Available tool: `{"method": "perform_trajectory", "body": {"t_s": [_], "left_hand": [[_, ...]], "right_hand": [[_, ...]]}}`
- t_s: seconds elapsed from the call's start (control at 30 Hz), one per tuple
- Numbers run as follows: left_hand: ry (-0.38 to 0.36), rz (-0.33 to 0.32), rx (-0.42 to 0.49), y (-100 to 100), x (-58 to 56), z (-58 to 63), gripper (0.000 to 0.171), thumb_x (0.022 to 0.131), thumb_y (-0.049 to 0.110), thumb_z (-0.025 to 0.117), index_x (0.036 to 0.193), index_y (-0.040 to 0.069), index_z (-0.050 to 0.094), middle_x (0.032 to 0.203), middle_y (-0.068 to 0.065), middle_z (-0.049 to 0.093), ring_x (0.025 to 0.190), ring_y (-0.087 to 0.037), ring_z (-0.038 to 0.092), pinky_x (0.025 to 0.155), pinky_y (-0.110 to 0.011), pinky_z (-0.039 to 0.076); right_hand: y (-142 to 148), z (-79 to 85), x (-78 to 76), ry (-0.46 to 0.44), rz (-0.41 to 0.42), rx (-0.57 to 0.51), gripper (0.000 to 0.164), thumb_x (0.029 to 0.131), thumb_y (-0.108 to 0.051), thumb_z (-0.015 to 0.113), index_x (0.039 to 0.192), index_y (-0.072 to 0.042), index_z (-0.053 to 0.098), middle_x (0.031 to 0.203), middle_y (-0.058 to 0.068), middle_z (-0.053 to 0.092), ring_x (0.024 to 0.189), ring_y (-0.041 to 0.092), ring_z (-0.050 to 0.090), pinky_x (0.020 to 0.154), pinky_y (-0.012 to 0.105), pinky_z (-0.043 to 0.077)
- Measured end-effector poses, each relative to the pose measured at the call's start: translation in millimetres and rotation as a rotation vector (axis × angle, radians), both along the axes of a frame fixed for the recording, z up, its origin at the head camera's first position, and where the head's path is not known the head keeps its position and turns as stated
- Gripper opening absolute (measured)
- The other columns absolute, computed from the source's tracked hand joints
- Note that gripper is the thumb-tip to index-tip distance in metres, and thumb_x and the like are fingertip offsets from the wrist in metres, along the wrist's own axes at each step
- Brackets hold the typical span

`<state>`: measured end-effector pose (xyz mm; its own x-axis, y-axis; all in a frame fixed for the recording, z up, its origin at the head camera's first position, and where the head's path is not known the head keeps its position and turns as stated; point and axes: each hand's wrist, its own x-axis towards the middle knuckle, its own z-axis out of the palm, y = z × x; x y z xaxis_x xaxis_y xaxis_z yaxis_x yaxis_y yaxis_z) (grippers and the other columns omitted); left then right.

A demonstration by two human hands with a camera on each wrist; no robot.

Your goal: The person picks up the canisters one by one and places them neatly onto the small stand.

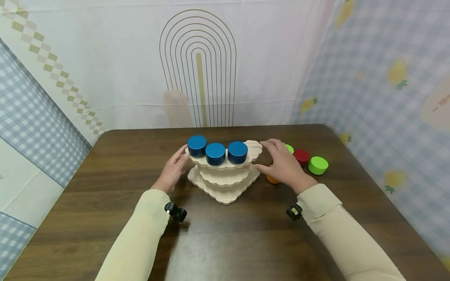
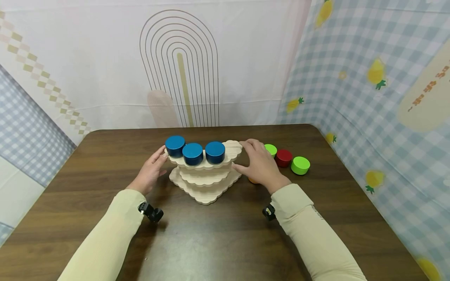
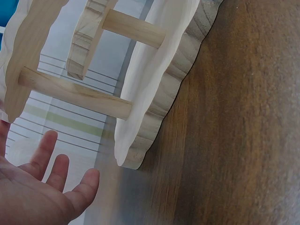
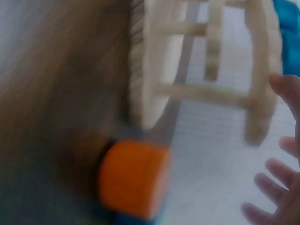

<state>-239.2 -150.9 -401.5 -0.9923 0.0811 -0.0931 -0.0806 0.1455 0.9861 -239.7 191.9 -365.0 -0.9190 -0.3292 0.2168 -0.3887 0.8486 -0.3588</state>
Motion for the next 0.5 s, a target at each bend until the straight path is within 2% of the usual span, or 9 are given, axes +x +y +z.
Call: {"method": "perform_trajectory", "body": {"t_s": [0.27, 0.5], "left_hand": [[0.007, 0.003, 0.006, 0.0, -0.2, -1.0, 0.053, 0.105, 0.037, 0.038, 0.154, 0.026, 0.025, 0.159, -0.008, 0.022, 0.145, -0.03, 0.02, 0.11, -0.058, 0.027], [0.002, -0.001, -0.003, 0.1, -1.2, -1.5, 0.052, 0.105, 0.037, 0.038, 0.154, 0.027, 0.025, 0.159, -0.007, 0.022, 0.145, -0.03, 0.02, 0.111, -0.057, 0.026]], "right_hand": [[39.1, -16.8, -1.3, 0.01, -0.067, 0.0, 0.08, 0.086, -0.048, 0.069, 0.146, -0.005, 0.038, 0.147, 0.021, 0.032, 0.133, 0.042, 0.031, 0.102, 0.061, 0.035], [67.6, -33.7, -4.1, 0.052, -0.117, 0.021, 0.076, 0.086, -0.039, 0.072, 0.143, 0.001, 0.04, 0.142, 0.025, 0.036, 0.128, 0.045, 0.034, 0.103, 0.061, 0.033]]}}
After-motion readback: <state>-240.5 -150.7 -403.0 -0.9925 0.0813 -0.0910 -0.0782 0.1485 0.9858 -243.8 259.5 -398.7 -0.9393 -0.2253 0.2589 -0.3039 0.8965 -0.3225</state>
